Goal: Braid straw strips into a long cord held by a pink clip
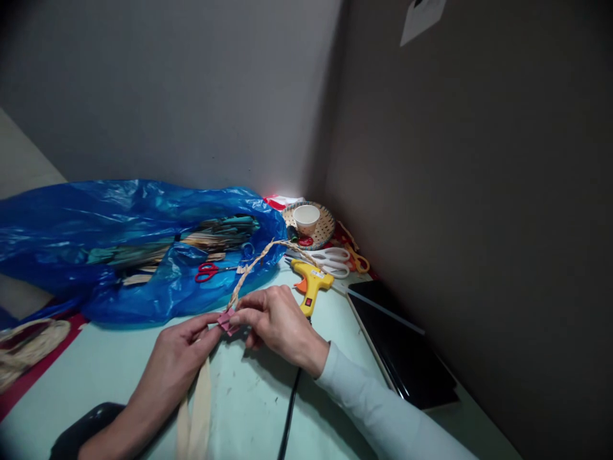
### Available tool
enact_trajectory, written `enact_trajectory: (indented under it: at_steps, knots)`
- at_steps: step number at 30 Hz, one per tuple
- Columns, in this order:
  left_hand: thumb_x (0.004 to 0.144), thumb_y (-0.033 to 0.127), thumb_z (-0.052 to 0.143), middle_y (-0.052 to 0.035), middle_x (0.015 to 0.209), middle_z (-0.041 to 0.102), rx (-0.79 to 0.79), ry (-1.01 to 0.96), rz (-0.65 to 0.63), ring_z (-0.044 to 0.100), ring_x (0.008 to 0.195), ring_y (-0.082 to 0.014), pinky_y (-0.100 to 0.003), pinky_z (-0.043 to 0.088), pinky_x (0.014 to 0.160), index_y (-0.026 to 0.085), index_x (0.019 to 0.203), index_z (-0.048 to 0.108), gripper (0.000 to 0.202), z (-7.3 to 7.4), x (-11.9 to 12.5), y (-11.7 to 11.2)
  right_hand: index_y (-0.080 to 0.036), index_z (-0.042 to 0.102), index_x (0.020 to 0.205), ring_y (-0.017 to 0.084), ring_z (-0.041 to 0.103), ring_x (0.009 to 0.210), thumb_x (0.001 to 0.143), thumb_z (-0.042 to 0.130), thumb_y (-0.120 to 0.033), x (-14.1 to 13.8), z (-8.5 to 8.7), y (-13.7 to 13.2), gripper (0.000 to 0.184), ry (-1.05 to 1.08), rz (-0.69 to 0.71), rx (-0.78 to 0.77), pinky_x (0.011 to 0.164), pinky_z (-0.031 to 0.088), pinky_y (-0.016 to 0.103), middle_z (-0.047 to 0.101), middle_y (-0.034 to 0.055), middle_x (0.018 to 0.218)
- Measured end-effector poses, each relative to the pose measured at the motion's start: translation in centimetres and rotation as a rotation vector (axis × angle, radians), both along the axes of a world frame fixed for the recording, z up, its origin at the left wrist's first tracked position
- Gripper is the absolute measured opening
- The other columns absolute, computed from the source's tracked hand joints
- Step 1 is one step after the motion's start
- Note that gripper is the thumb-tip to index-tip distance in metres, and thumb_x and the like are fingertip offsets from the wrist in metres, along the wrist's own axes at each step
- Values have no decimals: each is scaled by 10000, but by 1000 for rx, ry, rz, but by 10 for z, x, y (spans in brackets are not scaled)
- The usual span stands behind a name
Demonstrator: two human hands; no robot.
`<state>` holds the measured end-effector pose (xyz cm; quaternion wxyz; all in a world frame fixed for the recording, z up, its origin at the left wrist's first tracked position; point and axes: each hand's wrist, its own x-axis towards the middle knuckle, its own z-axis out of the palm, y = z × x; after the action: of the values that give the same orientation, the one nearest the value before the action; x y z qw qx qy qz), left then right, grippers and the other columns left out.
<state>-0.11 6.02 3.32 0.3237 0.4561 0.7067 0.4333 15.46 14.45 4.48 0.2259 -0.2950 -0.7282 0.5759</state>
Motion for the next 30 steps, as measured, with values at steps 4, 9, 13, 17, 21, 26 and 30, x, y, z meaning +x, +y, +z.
enact_trajectory:
  at_steps: [4,9,13,17,21,26,30]
  knots:
    - [746,392,603,-43,779,761,1,-50,-28,653,752,-222,-281,456,684,151,902,768,331,0,1,0,-149,712,825,120,586,494,835,631,-427,-1,0,0,289,23,7,-61,463,455,204,660,26,694]
    - [782,431,600,3,621,706,-27,-145,-18,620,602,-187,-259,429,579,150,1042,711,399,-3,-1,0,-143,693,874,117,583,542,812,667,-453,0,-3,4,317,75,33,-114,525,465,216,639,18,729]
    - [801,433,610,-26,743,744,22,-260,-64,659,706,-199,-264,469,662,161,1032,687,365,-7,-2,0,-162,661,970,131,589,634,759,739,-401,0,-6,7,328,114,51,-166,608,458,235,634,14,781]
    - [825,463,577,11,626,699,11,-217,-51,594,556,-168,-239,409,537,190,993,670,333,-13,-1,-1,-180,612,1024,158,594,717,724,773,-384,-1,-7,9,396,162,43,-261,672,464,260,641,21,815]
    - [830,460,559,18,622,686,12,-224,-21,592,554,-172,-241,410,538,198,990,659,323,-15,0,-1,-163,654,955,176,583,807,751,752,-370,-2,-4,9,306,123,43,-217,749,450,273,655,48,895]
    - [825,455,562,8,647,713,17,-252,9,595,586,-181,-241,400,548,196,1002,663,330,-13,0,1,-174,686,902,184,571,803,801,706,-359,-1,-4,9,212,68,-8,-94,721,422,269,660,36,872]
    - [823,459,550,7,634,707,-2,-269,-5,576,563,-177,-241,387,540,182,1023,667,360,-13,-1,1,-193,726,824,166,530,686,845,650,-398,-1,-6,10,220,9,-53,19,614,370,267,640,20,751]
